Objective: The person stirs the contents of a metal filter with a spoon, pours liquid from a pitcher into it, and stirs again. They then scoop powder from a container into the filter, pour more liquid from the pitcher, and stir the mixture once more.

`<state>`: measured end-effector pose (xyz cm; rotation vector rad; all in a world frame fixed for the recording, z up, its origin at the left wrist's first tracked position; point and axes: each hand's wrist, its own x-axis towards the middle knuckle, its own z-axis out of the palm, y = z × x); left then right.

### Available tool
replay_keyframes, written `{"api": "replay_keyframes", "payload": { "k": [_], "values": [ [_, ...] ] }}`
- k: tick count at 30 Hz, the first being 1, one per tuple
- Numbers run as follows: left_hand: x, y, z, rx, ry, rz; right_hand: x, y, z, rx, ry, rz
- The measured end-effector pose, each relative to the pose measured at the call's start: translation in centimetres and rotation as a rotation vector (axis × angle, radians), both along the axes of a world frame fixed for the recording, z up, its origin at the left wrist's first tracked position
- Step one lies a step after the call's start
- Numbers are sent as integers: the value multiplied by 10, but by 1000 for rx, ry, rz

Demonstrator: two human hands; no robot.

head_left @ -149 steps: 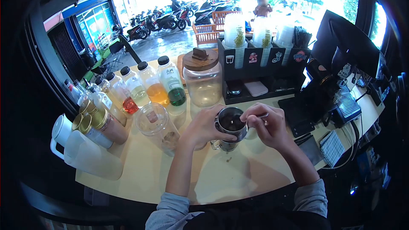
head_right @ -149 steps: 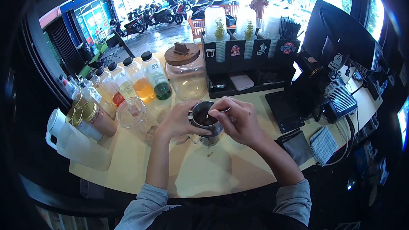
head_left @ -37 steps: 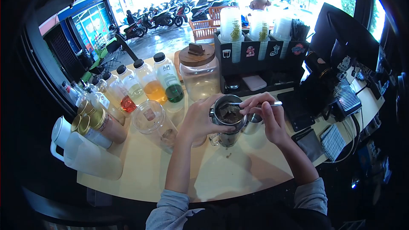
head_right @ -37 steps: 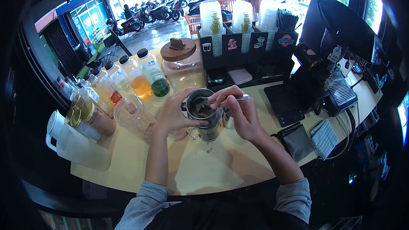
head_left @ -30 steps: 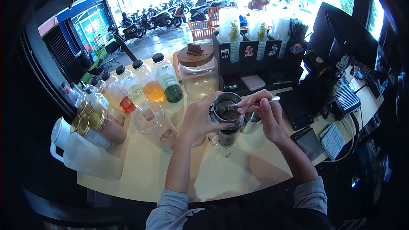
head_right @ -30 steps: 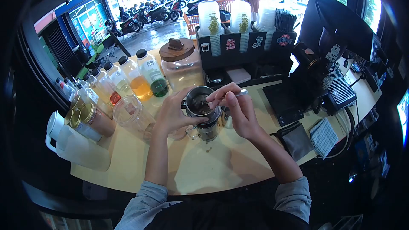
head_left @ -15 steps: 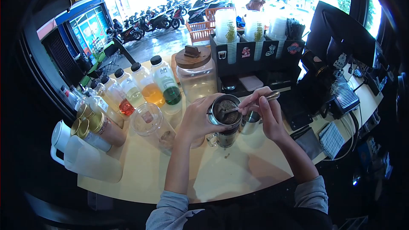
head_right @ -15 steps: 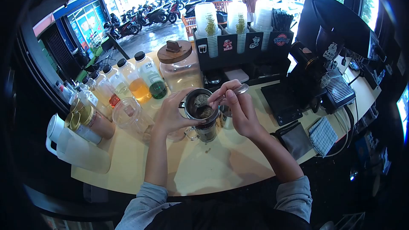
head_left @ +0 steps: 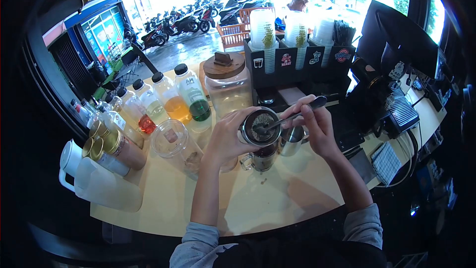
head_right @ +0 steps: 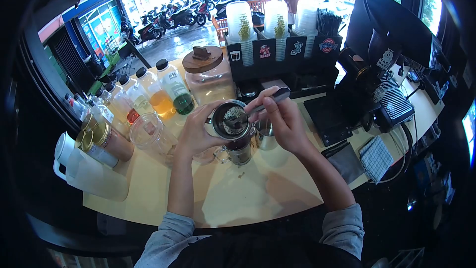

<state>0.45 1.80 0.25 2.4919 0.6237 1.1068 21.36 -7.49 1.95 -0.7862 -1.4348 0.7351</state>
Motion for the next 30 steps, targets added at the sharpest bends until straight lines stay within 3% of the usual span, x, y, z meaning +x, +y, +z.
{"api": "replay_keyframes", "payload": {
  "k": [8, 10, 13, 18, 20, 30],
  "values": [
    [0, -3, 2, -8, -13, 15, 7, 6, 12, -33, -15, -24],
    [0, -2, 2, -19, -11, 15, 5, 6, 10, -50, -48, 83],
    [-1, -2, 1, 14, -5, 23, 12, 10, 13, -51, -1, -9],
    [-1, -3, 4, -16, -15, 12, 4, 7, 13, -71, -27, 68],
    [0, -5, 4, -16, -18, 9, 9, 8, 15, -73, 9, -52],
    [-1, -5, 5, -10, -11, 12, 3, 4, 16, -51, -19, -3]
  ]
}}
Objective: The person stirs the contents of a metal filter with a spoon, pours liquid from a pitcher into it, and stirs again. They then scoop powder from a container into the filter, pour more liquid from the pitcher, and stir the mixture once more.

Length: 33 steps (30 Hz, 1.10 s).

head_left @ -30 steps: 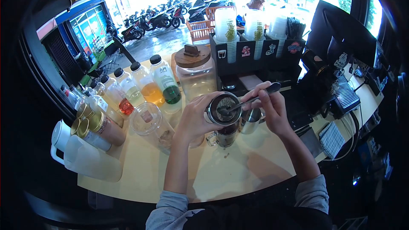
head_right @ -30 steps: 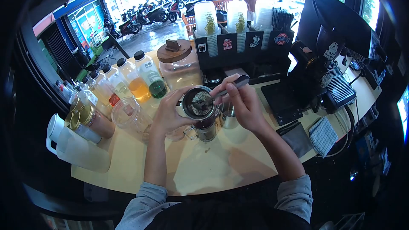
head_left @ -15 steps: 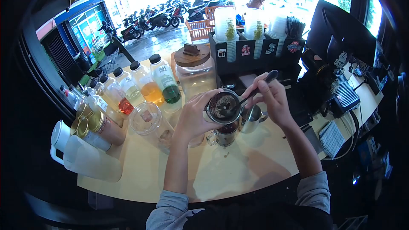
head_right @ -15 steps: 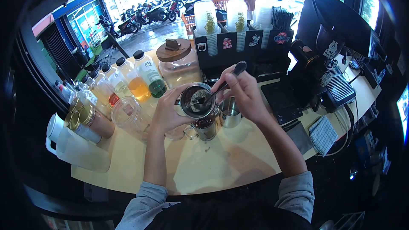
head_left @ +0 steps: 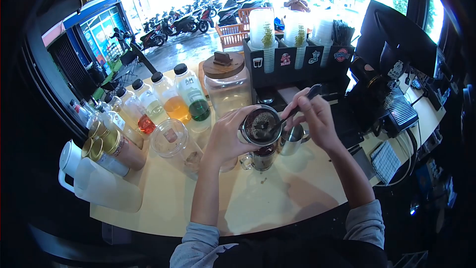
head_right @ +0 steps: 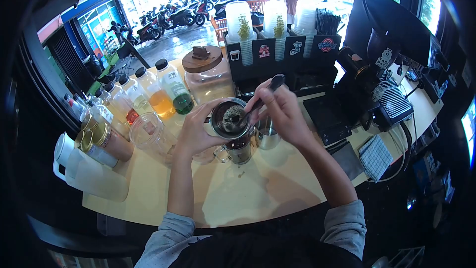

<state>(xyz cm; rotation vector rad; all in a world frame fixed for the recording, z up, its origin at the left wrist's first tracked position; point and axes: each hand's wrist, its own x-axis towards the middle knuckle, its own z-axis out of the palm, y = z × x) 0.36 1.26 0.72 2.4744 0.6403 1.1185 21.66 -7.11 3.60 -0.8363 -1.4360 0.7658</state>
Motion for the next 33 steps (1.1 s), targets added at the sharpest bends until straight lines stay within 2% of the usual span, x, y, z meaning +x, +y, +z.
{"api": "replay_keyframes", "payload": {
  "k": [2, 4, 9, 11, 14, 15, 20, 23, 28, 33],
  "values": [
    [1, 1, -2, 9, 7, 7, 0, -1, -2, -15, -33, 22],
    [1, 1, -3, 14, 15, 19, 3, 0, -2, 11, -8, -80],
    [2, 1, -1, 30, 15, -1, 1, -1, -5, 15, -40, -1],
    [2, 0, -1, 9, 10, -2, 2, -2, -1, 29, -2, -101],
    [2, -1, 0, 6, 14, -6, -1, -4, 1, -3, -77, -34],
    [2, -2, 1, 21, 27, -11, -5, -5, -2, -5, -39, 22],
    [0, 0, 1, -55, 30, 5, 0, -4, -2, 17, -18, -39],
    [0, 4, -4, -58, 37, 23, 0, -4, -1, -5, 95, -5],
    [2, 5, -4, -95, 76, 40, -1, -4, 2, -3, 227, -98],
    [4, 8, -9, -276, 90, -38, -2, -7, -1, -33, 233, -85]
  ]
}}
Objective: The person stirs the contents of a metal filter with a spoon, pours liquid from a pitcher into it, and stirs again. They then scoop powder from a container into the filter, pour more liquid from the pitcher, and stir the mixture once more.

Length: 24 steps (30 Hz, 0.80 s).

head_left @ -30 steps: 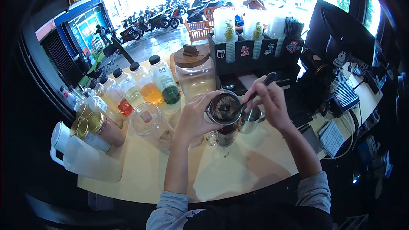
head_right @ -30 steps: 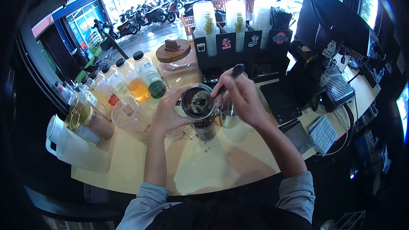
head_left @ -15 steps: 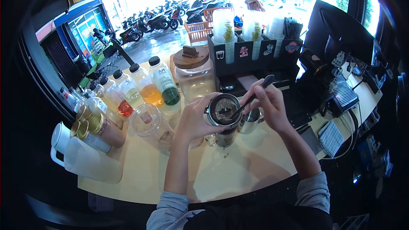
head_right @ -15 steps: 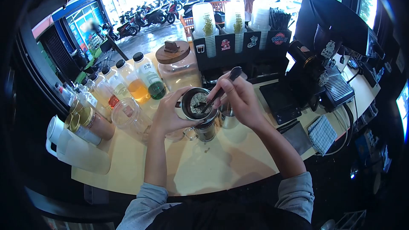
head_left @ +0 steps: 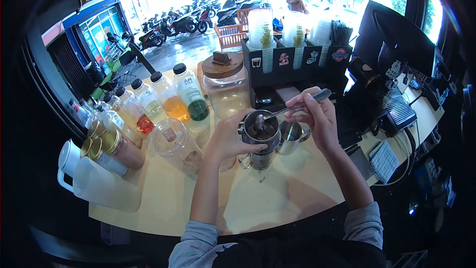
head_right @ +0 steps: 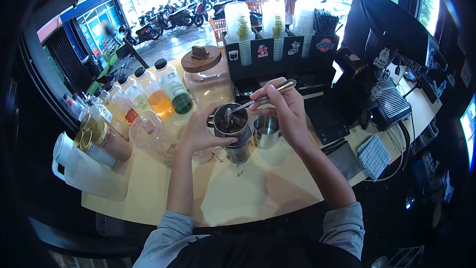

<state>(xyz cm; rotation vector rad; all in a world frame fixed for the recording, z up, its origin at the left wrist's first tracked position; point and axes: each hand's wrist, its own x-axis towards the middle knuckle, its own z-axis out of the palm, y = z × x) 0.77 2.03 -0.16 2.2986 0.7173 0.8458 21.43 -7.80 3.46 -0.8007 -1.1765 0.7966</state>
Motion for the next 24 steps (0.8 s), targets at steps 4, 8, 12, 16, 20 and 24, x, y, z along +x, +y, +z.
{"api": "replay_keyframes", "payload": {
  "k": [4, 8, 12, 16, 20, 24],
  "values": [
    [1, 2, -2, -32, -9, -18, -2, 1, -7, 70, -75, 33],
    [0, -1, 0, -90, -50, -60, -9, -1, -8, 87, -114, 59],
    [-4, 0, 1, -53, -35, -94, -13, -3, -10, 55, -181, 94],
    [-6, -4, 7, -105, -12, -90, -17, -3, -9, 36, -229, 135],
    [-7, -3, 6, -139, 21, -108, -20, -4, -6, 37, -235, 130],
    [-8, -2, 6, -174, 36, -127, -19, -4, -8, 53, -297, 128]
  ]
}}
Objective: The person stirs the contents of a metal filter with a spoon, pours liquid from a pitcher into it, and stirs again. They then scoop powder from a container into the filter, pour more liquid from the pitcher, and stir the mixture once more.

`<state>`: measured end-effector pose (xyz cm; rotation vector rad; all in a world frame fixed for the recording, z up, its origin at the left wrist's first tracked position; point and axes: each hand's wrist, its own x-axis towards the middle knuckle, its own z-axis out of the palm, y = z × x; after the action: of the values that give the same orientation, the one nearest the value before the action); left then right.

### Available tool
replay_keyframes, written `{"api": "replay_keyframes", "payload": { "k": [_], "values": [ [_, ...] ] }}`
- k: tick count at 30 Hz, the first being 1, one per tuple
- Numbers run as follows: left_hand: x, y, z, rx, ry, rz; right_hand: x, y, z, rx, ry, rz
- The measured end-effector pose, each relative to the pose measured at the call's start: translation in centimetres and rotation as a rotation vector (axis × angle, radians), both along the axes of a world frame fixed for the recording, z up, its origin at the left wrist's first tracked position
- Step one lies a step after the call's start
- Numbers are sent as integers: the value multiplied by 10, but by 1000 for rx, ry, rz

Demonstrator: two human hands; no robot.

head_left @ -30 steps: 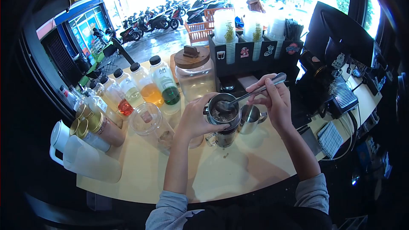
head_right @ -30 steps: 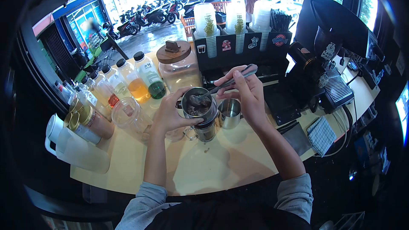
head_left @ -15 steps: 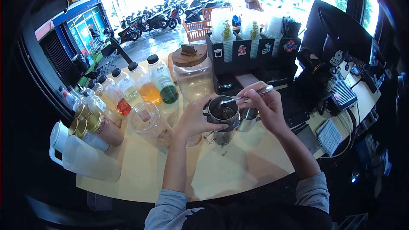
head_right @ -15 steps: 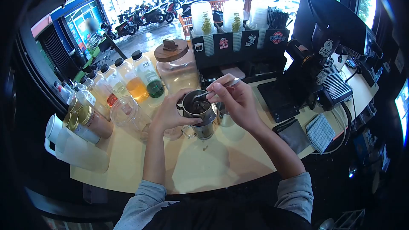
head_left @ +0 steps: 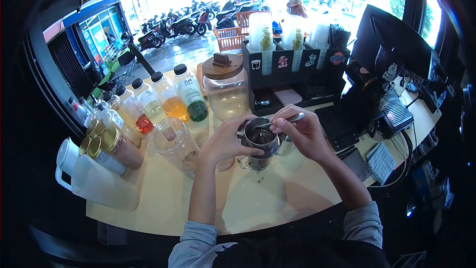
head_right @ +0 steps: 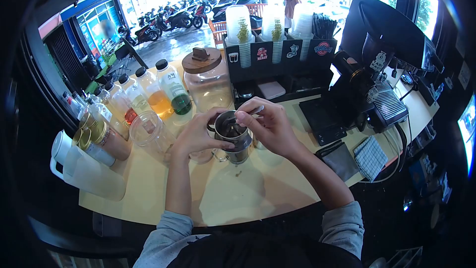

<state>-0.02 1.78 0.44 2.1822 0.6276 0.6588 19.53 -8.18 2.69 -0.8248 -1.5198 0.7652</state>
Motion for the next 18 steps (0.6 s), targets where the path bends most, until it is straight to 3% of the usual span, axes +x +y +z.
{"api": "replay_keyframes", "payload": {
  "k": [4, 10, 12, 18],
  "values": [
    [1, -5, -2, 0, -91, -4, -3, -1, 2, 35, -57, -36],
    [5, -27, 18, 276, -159, 91, -7, -10, 12, 150, -292, -170],
    [4, -29, 18, 507, -146, 76, -9, -10, 13, 214, -341, -222],
    [14, -31, 11, 693, -272, 96, -5, -16, 16, 235, -490, -207]
  ]
}}
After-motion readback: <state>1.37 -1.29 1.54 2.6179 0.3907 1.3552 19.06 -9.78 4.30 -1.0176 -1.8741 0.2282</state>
